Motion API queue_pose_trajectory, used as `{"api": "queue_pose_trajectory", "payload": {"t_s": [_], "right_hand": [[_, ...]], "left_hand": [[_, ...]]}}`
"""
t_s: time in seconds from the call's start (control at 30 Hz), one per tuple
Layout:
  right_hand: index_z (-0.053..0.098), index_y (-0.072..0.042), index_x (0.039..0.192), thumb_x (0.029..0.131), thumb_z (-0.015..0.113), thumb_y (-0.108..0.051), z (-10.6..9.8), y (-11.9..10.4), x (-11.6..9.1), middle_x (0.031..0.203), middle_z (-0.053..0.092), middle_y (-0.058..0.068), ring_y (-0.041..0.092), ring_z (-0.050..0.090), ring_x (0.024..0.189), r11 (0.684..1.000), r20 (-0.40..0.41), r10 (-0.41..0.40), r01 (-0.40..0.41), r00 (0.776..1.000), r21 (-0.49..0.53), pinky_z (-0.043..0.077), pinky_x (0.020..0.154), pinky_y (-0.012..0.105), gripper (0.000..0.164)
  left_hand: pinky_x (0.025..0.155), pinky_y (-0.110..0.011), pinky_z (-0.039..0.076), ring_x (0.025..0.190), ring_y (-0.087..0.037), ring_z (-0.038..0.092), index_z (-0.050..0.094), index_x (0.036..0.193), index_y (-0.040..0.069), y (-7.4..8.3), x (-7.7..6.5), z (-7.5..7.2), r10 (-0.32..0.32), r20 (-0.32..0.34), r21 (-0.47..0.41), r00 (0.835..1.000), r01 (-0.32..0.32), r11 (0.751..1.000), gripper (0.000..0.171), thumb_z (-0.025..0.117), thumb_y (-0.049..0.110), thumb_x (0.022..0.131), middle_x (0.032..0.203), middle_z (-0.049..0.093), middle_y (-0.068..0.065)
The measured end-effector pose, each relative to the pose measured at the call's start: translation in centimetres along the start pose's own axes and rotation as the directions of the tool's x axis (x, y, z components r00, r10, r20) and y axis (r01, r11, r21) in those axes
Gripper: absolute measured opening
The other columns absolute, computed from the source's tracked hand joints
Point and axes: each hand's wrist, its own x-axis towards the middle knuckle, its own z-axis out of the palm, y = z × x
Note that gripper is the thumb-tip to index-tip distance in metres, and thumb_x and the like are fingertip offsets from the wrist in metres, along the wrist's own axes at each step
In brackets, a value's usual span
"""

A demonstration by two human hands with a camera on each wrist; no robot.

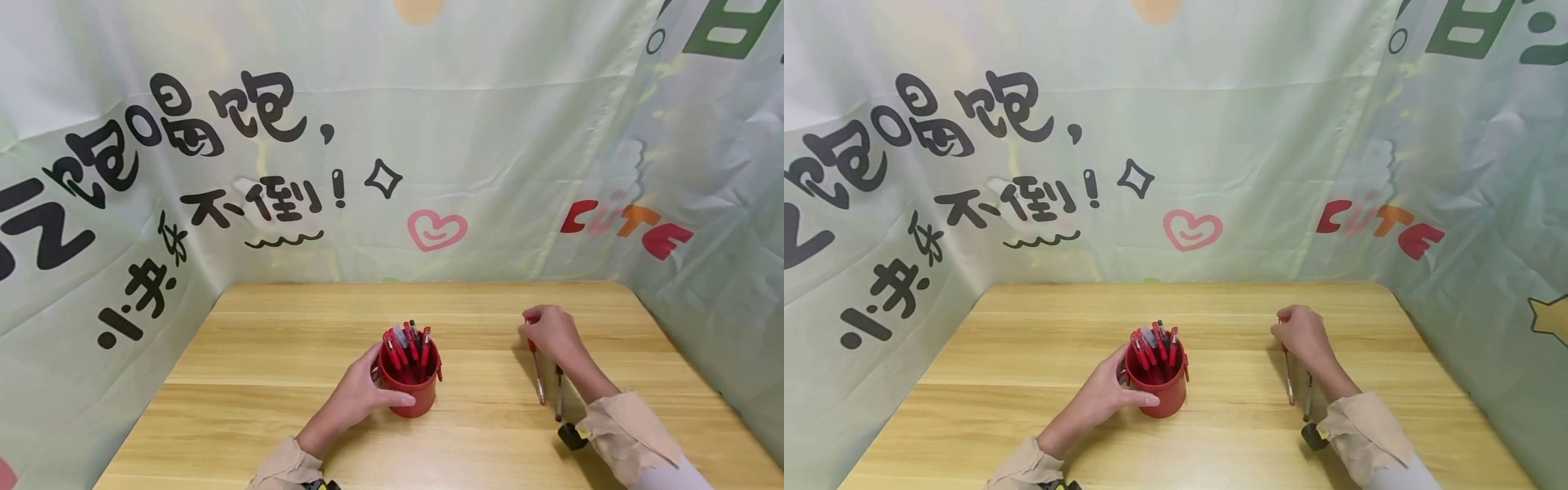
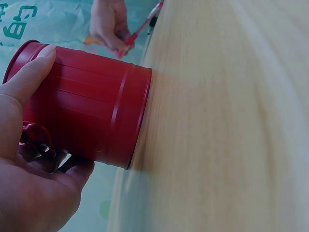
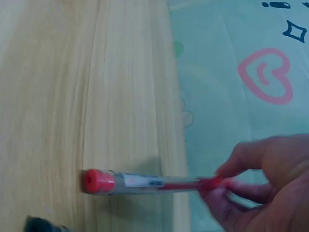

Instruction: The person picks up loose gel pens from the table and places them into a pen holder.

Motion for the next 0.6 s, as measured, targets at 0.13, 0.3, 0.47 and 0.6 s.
{"api": "queue_pose_trajectory", "payload": {"t_s": [0.13,0.3,0.47,0.6], "right_hand": [[0.067,0.007,0.129,0.093,0.065,-0.010,0.2,-0.8,-0.3,0.115,0.073,0.025,0.023,0.070,0.085,0.998,-0.057,-0.051,0.053,0.997,0.026,0.053,0.060,0.027,0.039],[0.072,0.001,0.124,0.097,0.063,-0.010,0.1,-2.4,-1.0,0.113,0.076,0.022,0.028,0.073,0.092,0.985,-0.139,-0.159,0.166,0.978,0.040,0.053,0.063,0.023,0.031],[0.074,-0.002,0.123,0.099,0.067,-0.011,0.1,-4.1,-1.9,0.113,0.077,0.020,0.035,0.074,0.100,0.967,-0.190,-0.240,0.251,0.952,0.038,0.055,0.070,0.020,0.027],[0.074,-0.003,0.125,0.098,0.070,-0.011,0.0,-5.3,-2.6,0.115,0.077,0.019,0.035,0.075,0.103,0.963,-0.203,-0.247,0.262,0.948,0.055,0.055,0.071,0.017,0.028]], "left_hand": [[0.116,-0.042,0.050,0.140,-0.021,0.056,0.041,0.157,0.027,0.0,0.0,-0.1,-0.003,-0.003,0.000,1.000,0.003,1.000,0.101,0.096,0.036,0.072,0.152,0.057,0.005],[0.115,-0.040,0.050,0.139,-0.020,0.057,0.042,0.156,0.028,0.1,-0.1,-0.1,0.002,-0.002,0.002,1.000,-0.002,1.000,0.100,0.096,0.035,0.072,0.151,0.058,0.006],[0.115,-0.039,0.051,0.138,-0.019,0.058,0.042,0.156,0.028,0.1,-0.1,-0.1,0.005,-0.001,0.003,1.000,-0.005,1.000,0.099,0.096,0.035,0.073,0.150,0.058,0.007],[0.115,-0.039,0.051,0.138,-0.019,0.058,0.043,0.155,0.027,0.2,-0.1,0.0,0.004,0.000,0.004,1.000,-0.004,1.000,0.099,0.096,0.035,0.072,0.149,0.059,0.006]]}}
